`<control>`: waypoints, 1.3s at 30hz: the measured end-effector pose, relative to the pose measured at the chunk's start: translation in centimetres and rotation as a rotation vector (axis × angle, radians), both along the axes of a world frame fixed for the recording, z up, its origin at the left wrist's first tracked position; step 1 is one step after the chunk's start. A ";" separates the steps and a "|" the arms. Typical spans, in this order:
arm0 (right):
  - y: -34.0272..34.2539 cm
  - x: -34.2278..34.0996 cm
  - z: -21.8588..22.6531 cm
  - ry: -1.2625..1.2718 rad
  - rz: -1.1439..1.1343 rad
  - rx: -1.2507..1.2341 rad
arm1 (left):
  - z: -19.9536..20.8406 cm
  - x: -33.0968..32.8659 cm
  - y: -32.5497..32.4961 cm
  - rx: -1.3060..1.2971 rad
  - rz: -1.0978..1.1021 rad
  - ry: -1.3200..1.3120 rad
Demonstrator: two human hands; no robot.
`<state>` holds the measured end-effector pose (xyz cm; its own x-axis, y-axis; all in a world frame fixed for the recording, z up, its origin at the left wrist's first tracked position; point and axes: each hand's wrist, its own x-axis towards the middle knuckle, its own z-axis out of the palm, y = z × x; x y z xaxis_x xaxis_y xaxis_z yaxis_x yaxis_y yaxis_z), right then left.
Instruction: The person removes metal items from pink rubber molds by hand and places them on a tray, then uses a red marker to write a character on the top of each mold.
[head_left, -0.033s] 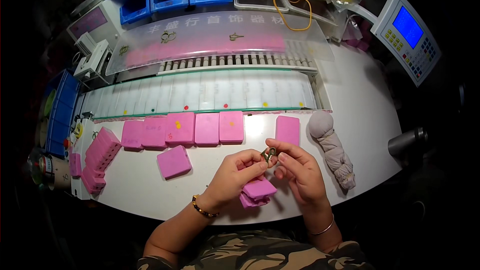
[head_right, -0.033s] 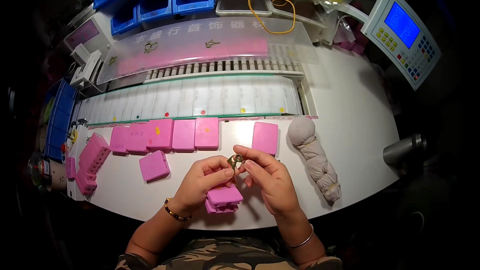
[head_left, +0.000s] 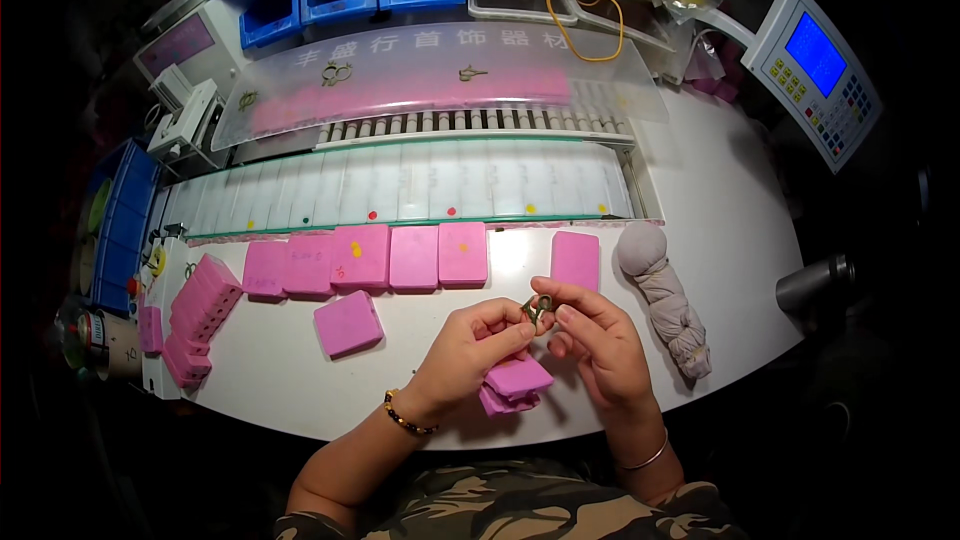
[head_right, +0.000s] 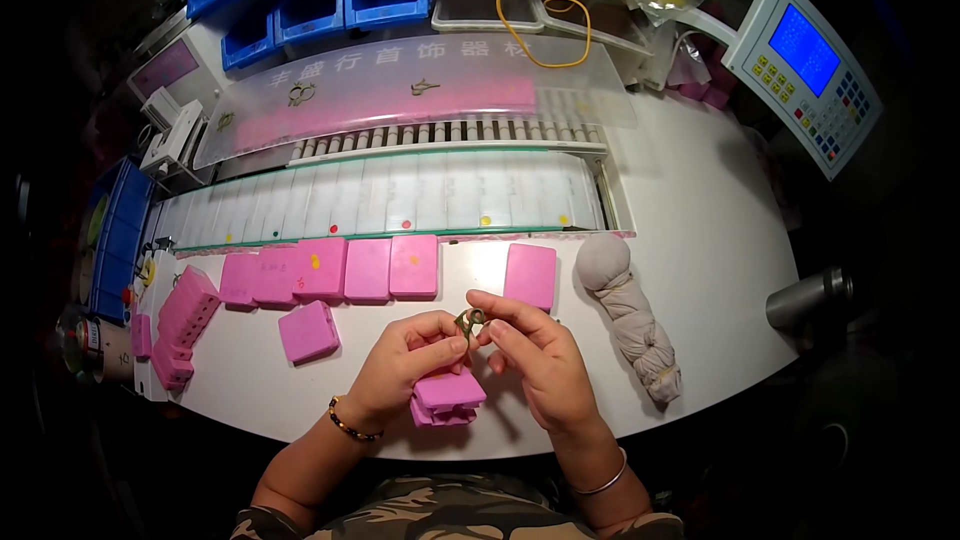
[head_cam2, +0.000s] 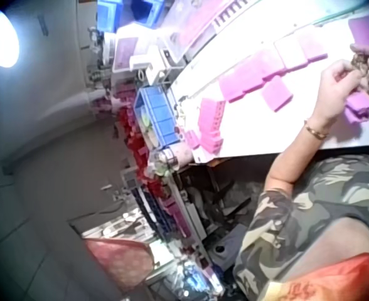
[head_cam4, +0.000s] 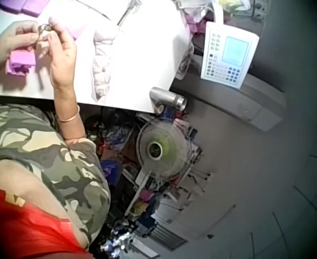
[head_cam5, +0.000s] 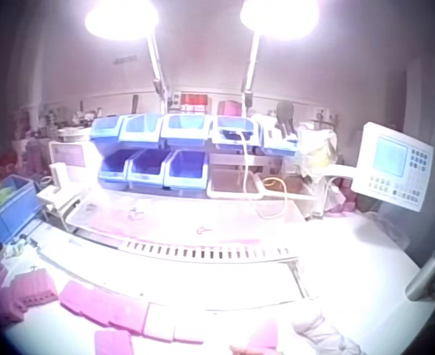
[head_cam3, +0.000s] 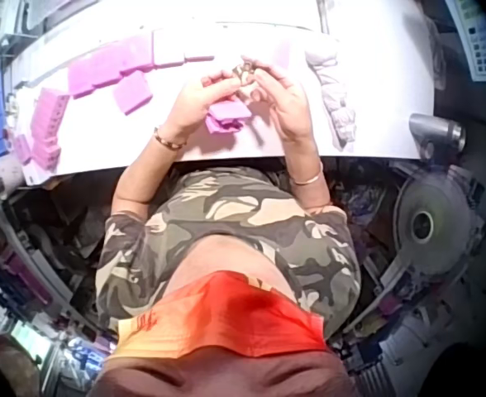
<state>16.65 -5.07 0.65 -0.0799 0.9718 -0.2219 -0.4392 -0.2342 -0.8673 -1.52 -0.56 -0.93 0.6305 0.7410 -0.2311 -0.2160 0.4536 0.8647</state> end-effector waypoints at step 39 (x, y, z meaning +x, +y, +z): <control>0.1 -0.9 -0.8 -0.266 -0.112 0.136 | -0.5 0.0 0.3 -0.171 -0.027 -0.042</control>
<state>15.78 -5.02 -0.11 0.0728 0.9934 -0.0881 -0.2091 -0.0712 -0.9753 -1.50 -0.26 -1.41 0.6615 0.6755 -0.3257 -0.2358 0.5997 0.7647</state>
